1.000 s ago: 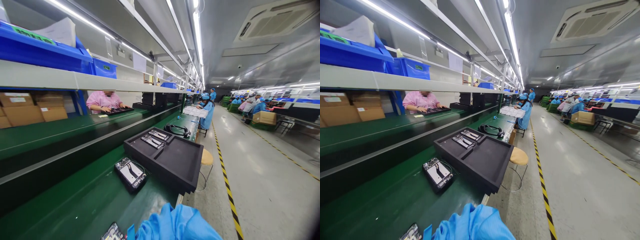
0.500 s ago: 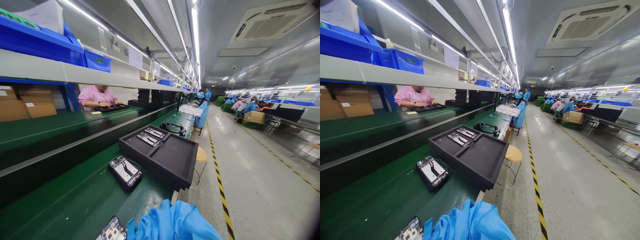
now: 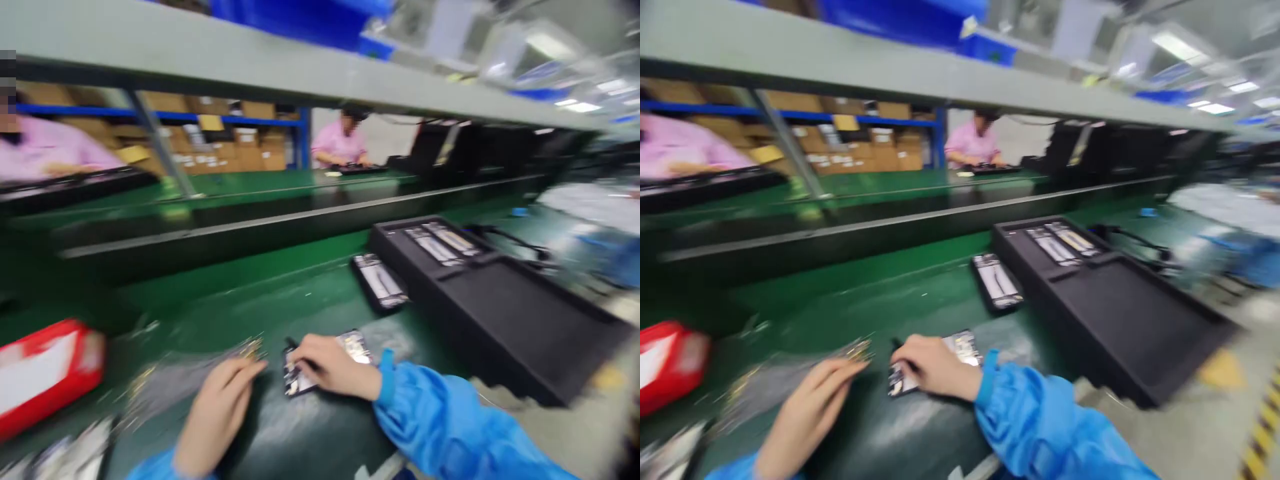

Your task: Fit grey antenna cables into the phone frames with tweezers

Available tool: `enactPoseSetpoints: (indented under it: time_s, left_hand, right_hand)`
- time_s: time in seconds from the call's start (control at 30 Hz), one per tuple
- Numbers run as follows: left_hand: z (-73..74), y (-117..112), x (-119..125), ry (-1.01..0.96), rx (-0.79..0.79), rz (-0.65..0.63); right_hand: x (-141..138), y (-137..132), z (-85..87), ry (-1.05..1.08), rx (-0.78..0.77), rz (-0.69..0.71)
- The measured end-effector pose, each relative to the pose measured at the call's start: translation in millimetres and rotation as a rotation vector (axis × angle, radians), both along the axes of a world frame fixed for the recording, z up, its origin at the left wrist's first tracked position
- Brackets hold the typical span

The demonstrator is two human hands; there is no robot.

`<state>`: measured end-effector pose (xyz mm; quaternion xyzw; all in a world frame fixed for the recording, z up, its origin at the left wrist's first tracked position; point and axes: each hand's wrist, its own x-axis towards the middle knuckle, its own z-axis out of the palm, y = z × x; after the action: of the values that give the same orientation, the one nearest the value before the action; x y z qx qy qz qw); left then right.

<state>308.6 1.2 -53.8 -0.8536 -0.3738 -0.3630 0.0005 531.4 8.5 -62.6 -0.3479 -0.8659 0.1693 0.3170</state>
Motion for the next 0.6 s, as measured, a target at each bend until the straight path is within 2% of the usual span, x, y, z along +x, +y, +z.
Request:
enactPoseSetpoints:
  time_s: [0.1,0.17,0.23,0.37,0.47,0.6]
  left_hand:
    - [-12.0,-7,4,0.015,-0.249,0.011]
    - [-17.4,-6,13,-0.006,-0.334,0.035]
    - [-19.2,-8,21,0.019,-0.388,0.048]
    - [-16.6,-15,33,0.193,-0.384,0.116]
    - [-15.9,-14,36,0.300,-0.340,0.153]
    - [-16.8,-10,36,0.344,-0.291,0.160]
  right_hand:
    - [7,5,6.1,0.210,-0.200,-0.009]
    - [10,7,9.7,0.219,-0.313,0.001]
    - [10,7,11.1,0.216,-0.351,0.025]
    - [7,5,7.7,0.258,-0.412,0.072]
    - [5,6,4.0,0.278,-0.446,0.034]
    - [5,8,1.4,0.285,-0.484,-0.018]
